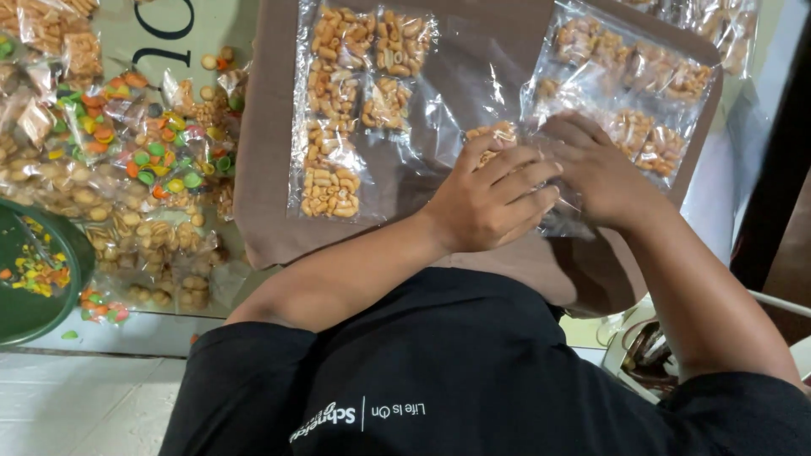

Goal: The person is manually filling plastic packaging sleeves with small snack items by picking them up and placing them into individual compartments.

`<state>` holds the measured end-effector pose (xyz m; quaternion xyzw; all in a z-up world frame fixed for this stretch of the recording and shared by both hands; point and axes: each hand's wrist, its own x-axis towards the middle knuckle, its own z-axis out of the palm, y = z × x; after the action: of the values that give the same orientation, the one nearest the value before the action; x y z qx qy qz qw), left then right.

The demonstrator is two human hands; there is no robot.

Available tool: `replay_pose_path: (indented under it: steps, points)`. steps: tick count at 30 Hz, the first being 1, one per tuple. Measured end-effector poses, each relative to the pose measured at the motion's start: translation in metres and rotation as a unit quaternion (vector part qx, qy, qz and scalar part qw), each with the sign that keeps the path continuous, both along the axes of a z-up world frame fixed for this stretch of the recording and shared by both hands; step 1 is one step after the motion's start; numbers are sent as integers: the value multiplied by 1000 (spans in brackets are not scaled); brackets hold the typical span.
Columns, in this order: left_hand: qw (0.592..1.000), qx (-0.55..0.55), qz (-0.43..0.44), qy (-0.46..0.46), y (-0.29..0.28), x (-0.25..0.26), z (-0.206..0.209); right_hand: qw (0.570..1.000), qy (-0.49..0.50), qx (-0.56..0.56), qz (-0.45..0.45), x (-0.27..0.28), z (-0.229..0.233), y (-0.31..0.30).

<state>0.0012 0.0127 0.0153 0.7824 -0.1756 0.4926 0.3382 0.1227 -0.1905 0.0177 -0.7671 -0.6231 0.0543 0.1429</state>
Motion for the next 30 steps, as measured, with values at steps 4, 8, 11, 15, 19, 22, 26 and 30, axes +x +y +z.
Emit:
replay_pose_path:
  steps: [4,8,11,15,19,22,26,30]
  points:
    - [1000,17,-13,3,-2,-1,-2,993,-88,24,76,2,-2,0]
    - [997,67,-29,7,-1,2,-9,991,-12,62,115,8,-3,10]
    - [997,81,-10,0,-2,2,-9,991,14,66,113,-4,14,27]
    - [998,54,-10,-6,0,-1,-2,992,-3,76,101,-1,14,38]
    - [999,48,-13,-14,0,-2,5,996,57,5,73,-25,73,81]
    - [998,49,-16,-24,4,-4,10,987,143,-68,34,-30,87,99]
    - [998,45,-2,-38,9,-5,14,993,81,-25,77,-22,65,124]
    - [997,55,14,-43,10,-6,13,993,36,8,112,-25,46,138]
